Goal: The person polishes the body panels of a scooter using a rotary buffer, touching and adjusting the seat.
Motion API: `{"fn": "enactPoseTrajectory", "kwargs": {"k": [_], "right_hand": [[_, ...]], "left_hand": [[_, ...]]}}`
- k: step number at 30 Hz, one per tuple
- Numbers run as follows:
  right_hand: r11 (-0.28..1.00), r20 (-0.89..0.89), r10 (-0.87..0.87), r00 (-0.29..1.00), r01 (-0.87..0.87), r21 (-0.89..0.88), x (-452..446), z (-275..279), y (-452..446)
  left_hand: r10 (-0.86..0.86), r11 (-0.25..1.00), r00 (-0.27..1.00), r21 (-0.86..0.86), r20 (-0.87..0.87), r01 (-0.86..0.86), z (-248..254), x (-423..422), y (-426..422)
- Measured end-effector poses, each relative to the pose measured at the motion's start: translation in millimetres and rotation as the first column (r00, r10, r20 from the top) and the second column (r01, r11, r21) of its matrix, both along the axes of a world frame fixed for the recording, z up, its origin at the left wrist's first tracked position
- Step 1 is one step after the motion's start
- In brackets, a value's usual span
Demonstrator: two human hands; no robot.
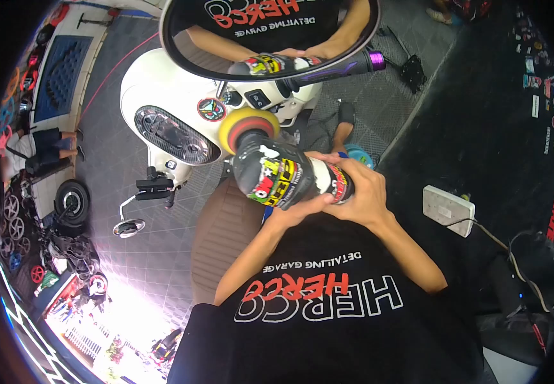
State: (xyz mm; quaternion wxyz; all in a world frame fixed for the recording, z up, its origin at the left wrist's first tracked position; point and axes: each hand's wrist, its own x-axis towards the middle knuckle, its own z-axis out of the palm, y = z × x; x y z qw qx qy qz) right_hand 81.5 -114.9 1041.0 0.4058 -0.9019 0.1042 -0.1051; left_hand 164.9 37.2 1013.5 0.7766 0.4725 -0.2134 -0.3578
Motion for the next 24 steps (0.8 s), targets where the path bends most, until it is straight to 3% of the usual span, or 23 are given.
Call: {"fn": "enactPoseTrajectory", "kwargs": {"k": [5,7,14,21,24], "right_hand": [[0.996,-0.075,-0.073,0.995,0.069,-0.052,-15,29,-13],[0.991,-0.078,-0.096,0.992,0.088,-0.103,-20,44,-15],[0.97,-0.132,-0.167,0.977,0.139,-0.201,-28,76,-20],[0.918,0.037,-0.159,0.987,0.161,-0.363,-3,92,-15],[0.908,0.019,-0.185,0.983,0.178,-0.379,6,100,-13]], "left_hand": [[-0.086,0.996,0.994,-0.03,-0.066,0.084,10,-10,-22],[-0.117,0.987,0.979,-0.126,-0.169,0.096,10,-17,-31],[-0.15,0.971,0.977,-0.208,-0.149,0.118,24,-10,-54],[-0.214,0.924,0.958,-0.357,-0.189,0.137,38,17,-60],[-0.213,0.903,0.963,-0.409,-0.168,0.128,43,30,-64]]}}
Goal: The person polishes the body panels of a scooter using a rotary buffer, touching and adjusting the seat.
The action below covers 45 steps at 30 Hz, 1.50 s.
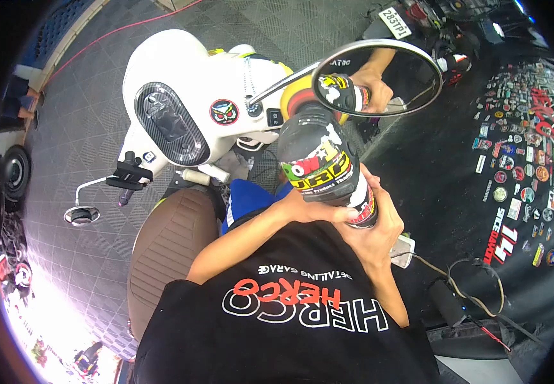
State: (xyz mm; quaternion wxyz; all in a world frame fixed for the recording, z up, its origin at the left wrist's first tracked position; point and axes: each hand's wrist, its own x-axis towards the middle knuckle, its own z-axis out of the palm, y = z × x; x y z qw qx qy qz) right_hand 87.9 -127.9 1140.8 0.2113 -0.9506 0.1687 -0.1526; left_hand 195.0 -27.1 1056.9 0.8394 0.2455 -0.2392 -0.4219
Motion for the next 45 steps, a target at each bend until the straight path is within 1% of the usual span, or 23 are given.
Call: {"fn": "enactPoseTrajectory", "kwargs": {"k": [1,4,7,12,14,16,17,18,20,23,25,26,27,29,30,31,32,35,36,37,38,39,45], "right_hand": [[1.0,0.001,-0.002,1.0,0.002,-0.006,5,3,1],[1.0,0.008,0.007,1.0,-0.007,-0.022,12,5,5],[0.999,0.027,0.028,0.999,-0.027,-0.044,18,5,7],[1.0,0.0,0.018,1.0,-0.018,-0.026,21,5,11],[1.0,-0.01,0.023,1.0,-0.023,-0.012,24,5,14],[0.996,-0.004,0.055,0.998,-0.056,-0.067,27,6,13],[0.993,-0.003,0.07,0.998,-0.07,-0.092,27,7,14],[0.999,-0.017,0.029,0.999,-0.03,-0.036,27,9,19],[0.999,-0.009,0.024,1.0,-0.024,-0.039,25,6,21],[0.998,-0.011,0.039,0.999,-0.039,-0.047,24,6,21],[0.997,-0.028,0.05,0.998,-0.052,-0.054,18,2,15],[1.0,-0.01,0.029,1.0,-0.029,0.0,21,5,22],[1.0,-0.041,-0.002,0.999,0.003,0.031,19,6,21],[0.994,-0.101,-0.059,0.993,0.068,0.089,10,6,16],[0.991,-0.085,-0.055,0.995,0.065,0.118,5,3,13],[0.991,-0.099,-0.05,0.994,0.062,0.121,3,3,13],[0.991,-0.112,-0.047,0.993,0.061,0.123,1,4,13],[0.993,-0.108,-0.035,0.994,0.047,0.112,1,5,12],[0.994,-0.104,-0.028,0.994,0.039,0.107,2,5,12],[0.994,-0.104,-0.023,0.994,0.034,0.103,2,5,11],[0.996,-0.098,-0.034,0.995,0.042,0.074,0,1,7],[0.994,-0.12,-0.043,0.992,0.054,0.093,3,4,7],[0.999,-0.203,0.011,0.979,-0.001,0.047,-11,4,-5]], "left_hand": [[0.013,1.0,1.0,-0.013,0.011,-0.012,0,3,0],[0.031,0.998,0.998,-0.061,-0.062,-0.035,2,7,2],[0.087,0.996,0.996,-0.022,0.005,-0.086,0,9,4],[0.094,0.995,0.996,-0.021,0.004,-0.094,4,18,7],[0.132,0.99,0.991,-0.048,0.003,-0.132,-2,16,8],[0.177,0.983,0.984,-0.057,0.03,-0.175,-3,16,11],[0.161,0.985,0.987,-0.055,0.014,-0.16,-1,16,12],[0.147,0.988,0.989,-0.053,-0.001,-0.147,1,17,11],[0.111,0.993,0.994,-0.036,-0.004,-0.111,1,18,13],[0.162,0.983,0.987,-0.088,0.021,-0.16,-2,15,15],[0.152,0.987,0.987,-0.068,0.048,-0.149,-2,14,14],[0.139,0.99,0.989,-0.046,0.053,-0.137,0,14,14],[0.126,0.992,0.99,-0.026,0.057,-0.125,2,15,13],[0.115,0.992,0.993,-0.054,0.037,-0.113,3,12,9],[0.114,0.991,0.993,-0.068,0.014,-0.113,2,8,6],[0.112,0.99,0.994,-0.081,-0.01,-0.112,2,5,5],[0.086,0.994,0.996,-0.063,0.028,-0.085,0,3,6],[0.154,0.987,0.985,-0.049,0.083,-0.151,-2,-2,8],[0.141,0.989,0.989,-0.062,0.049,-0.137,-2,-2,7],[0.136,0.991,0.989,-0.018,0.057,-0.136,1,1,8],[0.123,0.992,0.99,-0.01,0.068,-0.122,0,4,6],[0.111,0.994,0.99,-0.001,0.082,-0.112,0,7,5],[0.138,0.99,0.99,-0.002,-0.024,-0.138,-4,-21,4]]}}
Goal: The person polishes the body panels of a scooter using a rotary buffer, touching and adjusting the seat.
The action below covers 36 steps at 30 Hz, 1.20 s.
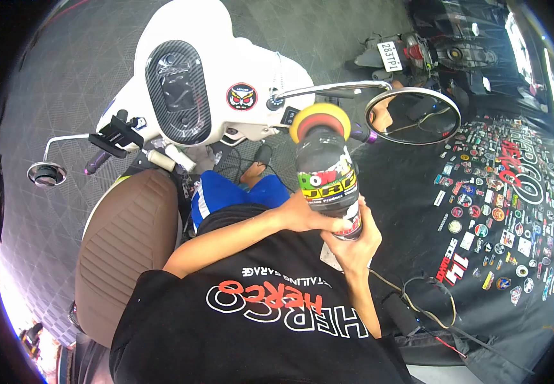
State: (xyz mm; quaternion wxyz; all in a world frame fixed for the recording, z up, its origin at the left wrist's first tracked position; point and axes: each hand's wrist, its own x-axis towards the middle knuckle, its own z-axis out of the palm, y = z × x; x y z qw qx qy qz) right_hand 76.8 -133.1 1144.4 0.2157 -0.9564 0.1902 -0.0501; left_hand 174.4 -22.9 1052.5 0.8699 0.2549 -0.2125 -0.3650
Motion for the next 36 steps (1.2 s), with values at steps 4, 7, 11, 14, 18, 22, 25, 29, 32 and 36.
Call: {"fn": "enactPoseTrajectory", "kwargs": {"k": [4,7,11,14,18,22,25,29,32,36], "right_hand": [[0.997,-0.043,-0.01,0.999,0.013,0.072,-13,-8,-1],[0.992,-0.073,0.023,0.997,-0.013,0.128,-12,-9,2],[0.986,-0.085,0.038,0.996,-0.023,0.167,-10,-14,10],[0.98,0.006,0.15,0.989,-0.149,0.131,-4,-22,18],[0.982,-0.022,0.138,0.99,-0.134,0.13,-4,-25,17],[0.973,-0.056,0.056,0.997,-0.042,0.226,-6,-9,17],[0.97,-0.077,0.019,0.997,0.0,0.243,-19,-12,2],[0.975,-0.023,0.002,1.0,0.003,0.223,-13,-7,-1],[0.98,0.005,-0.005,1.0,0.004,0.197,-4,5,2],[0.99,-0.002,-0.049,0.999,0.049,0.129,12,20,5]], "left_hand": [[-0.038,0.997,0.999,0.059,-0.032,0.04,-10,-15,1],[0.004,0.997,0.997,0.076,-0.079,0.002,-11,-21,9],[0.044,0.994,0.994,0.102,-0.099,-0.033,-23,-33,17],[0.084,0.986,0.994,0.149,-0.074,-0.073,-35,-36,25],[0.108,0.989,0.988,0.112,-0.108,-0.095,-33,-36,29],[0.077,0.985,0.992,0.165,-0.099,-0.06,-13,-37,26],[0.048,0.988,0.995,0.148,-0.09,-0.034,2,-28,18],[0.057,0.993,0.994,0.107,-0.098,-0.047,11,-19,10],[0.072,0.996,0.996,0.061,-0.046,-0.069,18,-6,5],[0.106,0.994,0.994,0.01,-0.037,-0.106,26,10,-2]]}}
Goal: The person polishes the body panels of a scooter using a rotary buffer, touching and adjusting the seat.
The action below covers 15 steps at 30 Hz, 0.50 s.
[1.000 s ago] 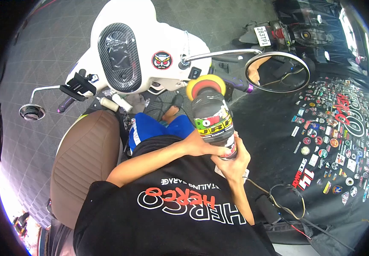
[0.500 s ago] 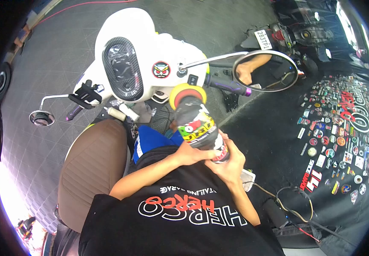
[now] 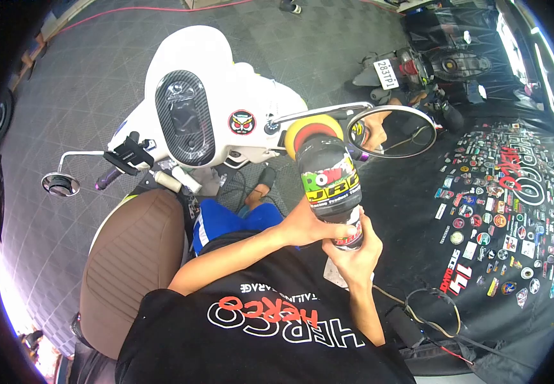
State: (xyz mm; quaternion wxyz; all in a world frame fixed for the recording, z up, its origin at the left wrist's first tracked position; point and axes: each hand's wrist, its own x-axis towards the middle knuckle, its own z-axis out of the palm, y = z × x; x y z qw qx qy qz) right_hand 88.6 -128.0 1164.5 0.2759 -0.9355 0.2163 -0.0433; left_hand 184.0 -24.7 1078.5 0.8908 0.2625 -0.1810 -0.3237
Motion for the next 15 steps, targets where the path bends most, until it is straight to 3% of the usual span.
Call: {"fn": "enactPoseTrajectory", "kwargs": {"k": [9,15], "right_hand": [[0.988,0.019,0.029,0.999,-0.025,-0.155,25,12,11],[0.995,0.022,0.009,1.0,-0.007,-0.095,23,9,7]], "left_hand": [[-0.003,0.999,1.0,-0.035,-0.026,0.002,2,18,2],[-0.029,0.999,0.999,-0.021,0.026,0.03,-3,19,-1]]}}
